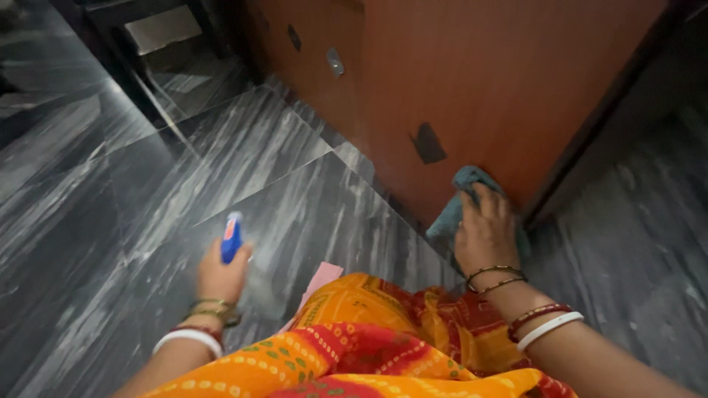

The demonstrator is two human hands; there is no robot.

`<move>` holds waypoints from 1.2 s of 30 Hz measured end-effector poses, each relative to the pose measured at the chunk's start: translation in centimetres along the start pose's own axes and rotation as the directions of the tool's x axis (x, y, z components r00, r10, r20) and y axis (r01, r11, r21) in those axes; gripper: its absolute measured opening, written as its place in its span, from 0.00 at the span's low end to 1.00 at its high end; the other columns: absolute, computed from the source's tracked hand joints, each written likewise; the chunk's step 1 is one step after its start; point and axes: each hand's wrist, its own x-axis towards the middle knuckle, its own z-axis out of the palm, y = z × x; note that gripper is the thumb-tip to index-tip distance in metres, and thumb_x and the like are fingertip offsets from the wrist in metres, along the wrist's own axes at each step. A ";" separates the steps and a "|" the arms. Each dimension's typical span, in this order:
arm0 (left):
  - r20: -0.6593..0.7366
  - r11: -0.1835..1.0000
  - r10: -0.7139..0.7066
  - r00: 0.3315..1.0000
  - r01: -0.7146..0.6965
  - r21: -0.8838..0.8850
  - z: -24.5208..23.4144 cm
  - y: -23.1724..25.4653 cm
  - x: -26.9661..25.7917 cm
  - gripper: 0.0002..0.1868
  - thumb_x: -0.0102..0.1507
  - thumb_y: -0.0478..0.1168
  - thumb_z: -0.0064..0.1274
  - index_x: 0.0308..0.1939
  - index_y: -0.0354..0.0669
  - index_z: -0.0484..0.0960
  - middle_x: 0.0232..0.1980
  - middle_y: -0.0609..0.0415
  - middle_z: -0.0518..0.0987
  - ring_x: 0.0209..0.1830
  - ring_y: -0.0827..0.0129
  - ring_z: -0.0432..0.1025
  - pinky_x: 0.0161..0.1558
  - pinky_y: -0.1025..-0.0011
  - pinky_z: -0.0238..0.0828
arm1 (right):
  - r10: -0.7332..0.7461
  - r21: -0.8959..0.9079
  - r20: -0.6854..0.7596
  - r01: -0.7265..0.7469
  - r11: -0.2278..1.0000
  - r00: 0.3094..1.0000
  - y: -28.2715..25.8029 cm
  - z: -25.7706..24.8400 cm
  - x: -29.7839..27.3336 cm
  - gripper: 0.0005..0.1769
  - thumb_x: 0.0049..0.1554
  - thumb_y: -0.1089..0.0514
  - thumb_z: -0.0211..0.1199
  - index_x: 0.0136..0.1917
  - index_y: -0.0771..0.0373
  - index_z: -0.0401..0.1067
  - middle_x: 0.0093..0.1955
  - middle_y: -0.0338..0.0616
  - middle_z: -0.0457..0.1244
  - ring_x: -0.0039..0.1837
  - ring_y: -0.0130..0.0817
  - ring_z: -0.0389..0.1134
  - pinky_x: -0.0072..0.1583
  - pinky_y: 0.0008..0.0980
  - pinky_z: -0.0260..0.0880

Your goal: The person sprays a cleaning solution from a blue spray bottle onto the wooden bed frame and wipes it with a cloth. They clean the side and front panels of the bed frame, then return to wipe the top edge of the frame.

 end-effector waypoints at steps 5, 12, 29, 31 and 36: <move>0.128 0.970 0.086 0.988 -0.054 -0.236 9.2 6.5 1.1 0.20 0.58 0.54 0.60 0.40 0.40 0.80 0.32 0.44 0.82 0.31 0.52 0.77 0.39 0.60 0.71 | -0.005 0.021 0.025 0.005 1.000 1.000 0.8 -0.3 -0.1 0.33 0.50 0.64 0.60 0.71 0.65 0.65 0.75 0.50 0.52 0.75 0.54 0.50 0.73 0.51 0.50; 0.247 0.974 0.035 0.968 0.022 -0.224 16.0 7.1 -0.3 0.23 0.58 0.53 0.61 0.45 0.39 0.79 0.36 0.39 0.82 0.36 0.47 0.78 0.41 0.57 0.71 | -0.042 0.099 0.009 0.041 0.994 0.999 1.4 -0.1 -0.4 0.32 0.51 0.66 0.58 0.70 0.65 0.65 0.75 0.50 0.52 0.76 0.54 0.50 0.74 0.51 0.49; -0.200 0.975 -0.181 0.963 0.203 0.092 3.7 -6.2 3.2 0.23 0.63 0.53 0.60 0.47 0.37 0.77 0.40 0.36 0.80 0.40 0.38 0.76 0.44 0.48 0.69 | 0.072 -0.064 0.042 -0.069 0.996 0.997 -0.9 2.4 1.3 0.35 0.50 0.62 0.62 0.72 0.62 0.65 0.75 0.49 0.51 0.76 0.53 0.48 0.72 0.55 0.49; -0.245 0.997 -0.035 0.969 0.051 0.060 5.1 -5.8 4.6 0.23 0.62 0.53 0.61 0.47 0.37 0.77 0.40 0.36 0.80 0.40 0.38 0.75 0.43 0.48 0.69 | 0.081 -0.072 0.047 -0.077 0.994 0.996 -1.5 2.7 2.0 0.35 0.50 0.62 0.63 0.72 0.63 0.64 0.76 0.49 0.51 0.76 0.53 0.48 0.72 0.56 0.48; -0.006 0.996 -0.085 0.996 0.085 -0.030 8.5 -1.1 6.9 0.25 0.62 0.57 0.61 0.42 0.37 0.76 0.35 0.37 0.79 0.36 0.40 0.75 0.40 0.50 0.68 | 0.083 -0.107 0.047 -0.077 0.991 0.995 -3.0 4.7 4.4 0.34 0.51 0.62 0.61 0.72 0.63 0.65 0.76 0.49 0.51 0.77 0.53 0.48 0.74 0.55 0.46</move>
